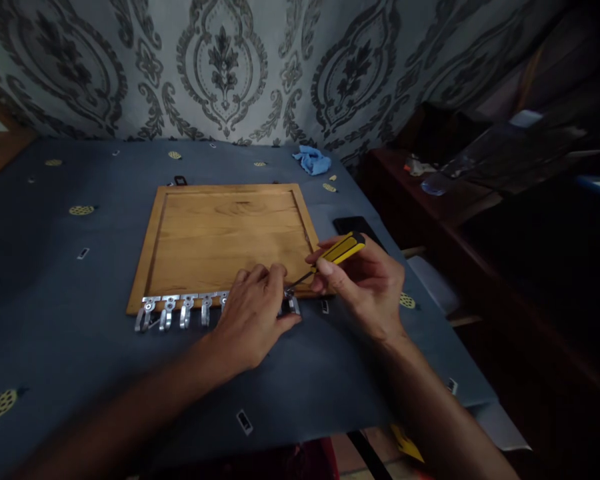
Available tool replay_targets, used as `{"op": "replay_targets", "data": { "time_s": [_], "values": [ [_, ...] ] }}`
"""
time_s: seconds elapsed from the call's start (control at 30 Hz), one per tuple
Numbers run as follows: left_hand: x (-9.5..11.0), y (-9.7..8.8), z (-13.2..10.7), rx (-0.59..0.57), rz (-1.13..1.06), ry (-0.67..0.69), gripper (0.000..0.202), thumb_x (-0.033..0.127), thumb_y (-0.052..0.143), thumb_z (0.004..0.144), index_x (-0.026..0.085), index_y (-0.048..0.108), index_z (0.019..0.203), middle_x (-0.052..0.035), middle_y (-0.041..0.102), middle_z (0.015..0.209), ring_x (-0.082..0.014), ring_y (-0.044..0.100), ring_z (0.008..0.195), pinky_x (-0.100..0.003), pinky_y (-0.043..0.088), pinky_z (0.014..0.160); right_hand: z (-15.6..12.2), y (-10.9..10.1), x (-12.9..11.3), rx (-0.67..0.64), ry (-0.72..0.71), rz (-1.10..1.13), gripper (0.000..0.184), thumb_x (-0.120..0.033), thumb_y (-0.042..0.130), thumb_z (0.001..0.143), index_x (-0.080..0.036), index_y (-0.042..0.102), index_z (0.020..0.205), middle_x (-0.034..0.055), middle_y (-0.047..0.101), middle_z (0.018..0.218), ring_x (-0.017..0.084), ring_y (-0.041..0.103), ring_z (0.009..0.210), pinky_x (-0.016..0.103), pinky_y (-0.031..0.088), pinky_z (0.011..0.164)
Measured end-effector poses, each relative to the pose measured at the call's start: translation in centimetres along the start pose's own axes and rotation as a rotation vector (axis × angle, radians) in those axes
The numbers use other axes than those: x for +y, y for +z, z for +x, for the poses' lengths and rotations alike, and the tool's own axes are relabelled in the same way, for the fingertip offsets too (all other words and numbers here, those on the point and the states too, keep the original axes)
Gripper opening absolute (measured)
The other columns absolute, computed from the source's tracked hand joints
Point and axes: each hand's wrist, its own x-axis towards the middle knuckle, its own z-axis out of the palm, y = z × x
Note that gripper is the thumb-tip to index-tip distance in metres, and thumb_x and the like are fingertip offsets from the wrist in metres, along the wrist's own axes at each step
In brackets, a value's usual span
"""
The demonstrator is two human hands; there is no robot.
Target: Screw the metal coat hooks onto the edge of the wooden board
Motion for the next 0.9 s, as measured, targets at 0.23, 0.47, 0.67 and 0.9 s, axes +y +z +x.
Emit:
{"op": "replay_targets", "data": {
  "time_s": [0.23,0.47,0.67,0.9],
  "values": [
    [-0.06,-0.06,0.08,0.001,0.010,0.000,0.048,0.027,0.083,0.079,0.018,0.048,0.111,-0.0088,0.066,0.112,-0.0291,0.060,0.108,-0.044,0.047,0.092,-0.14,-0.12,-0.04,0.075,-0.078,-0.023,0.021,-0.042,0.077,0.084,-0.023,0.068,0.085,-0.0019,0.069,0.073,0.010,0.061,0.044,0.024,0.050,0.040],
    [0.02,-0.08,0.14,-0.002,0.005,-0.006,0.046,0.026,0.083,0.079,0.019,0.048,0.109,-0.0086,0.066,0.111,-0.0293,0.061,0.108,-0.044,0.047,0.093,-0.39,0.06,0.30,0.029,-0.072,-0.025,0.018,-0.041,0.076,0.086,-0.025,0.067,0.087,-0.0039,0.064,0.066,0.011,0.060,0.044,0.024,0.050,0.041],
    [0.00,-0.04,0.03,0.007,-0.004,0.002,0.046,0.026,0.082,0.080,0.018,0.048,0.110,-0.0087,0.066,0.112,-0.0297,0.060,0.108,-0.046,0.047,0.092,-0.48,0.05,0.33,0.042,-0.068,-0.020,0.019,-0.041,0.076,0.085,-0.025,0.066,0.086,-0.0043,0.061,0.063,0.011,0.060,0.045,0.025,0.050,0.041],
    [-0.07,0.01,0.08,0.007,0.014,0.005,0.047,0.027,0.083,0.079,0.019,0.048,0.109,-0.0084,0.066,0.111,-0.0291,0.061,0.107,-0.044,0.048,0.091,-0.37,-0.05,0.45,0.057,-0.093,-0.019,0.019,-0.041,0.076,0.085,-0.025,0.067,0.087,-0.0039,0.063,0.065,0.011,0.060,0.044,0.025,0.050,0.041]
  ]
}}
